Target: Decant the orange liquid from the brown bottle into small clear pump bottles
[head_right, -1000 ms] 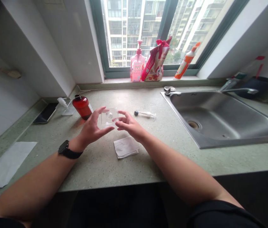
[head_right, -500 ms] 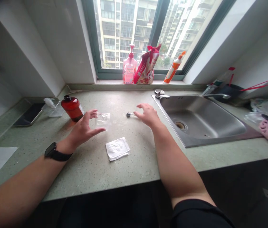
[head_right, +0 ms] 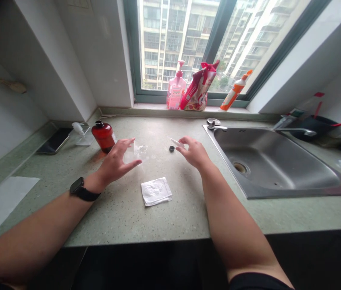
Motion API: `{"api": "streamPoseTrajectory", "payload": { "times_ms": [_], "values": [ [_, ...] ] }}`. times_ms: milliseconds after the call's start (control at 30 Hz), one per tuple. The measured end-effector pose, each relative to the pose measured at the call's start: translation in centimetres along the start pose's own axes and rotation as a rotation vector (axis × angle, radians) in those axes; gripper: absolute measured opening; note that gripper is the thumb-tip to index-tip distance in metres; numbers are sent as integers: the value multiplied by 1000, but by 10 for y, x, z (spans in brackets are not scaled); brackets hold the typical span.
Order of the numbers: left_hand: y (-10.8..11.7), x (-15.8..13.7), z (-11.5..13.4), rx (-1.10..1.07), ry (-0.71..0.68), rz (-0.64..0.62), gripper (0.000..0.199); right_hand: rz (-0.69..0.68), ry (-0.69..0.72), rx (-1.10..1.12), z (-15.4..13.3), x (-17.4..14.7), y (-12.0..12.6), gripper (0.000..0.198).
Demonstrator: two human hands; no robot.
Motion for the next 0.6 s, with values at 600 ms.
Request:
{"api": "streamPoseTrajectory", "payload": {
  "times_ms": [600],
  "values": [
    [2,-1,-3,53,-24,18,88,73,409,122,-68,-26,3,22]
  ]
}}
Point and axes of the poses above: each hand's wrist, its own x-axis towards the middle knuckle, its own y-axis out of the back of the hand, z = x × y, the point moved 5 cm from there along x, towards the middle knuckle, and after that the axes turned 11 degrees about -x, right-handed, at the moved point
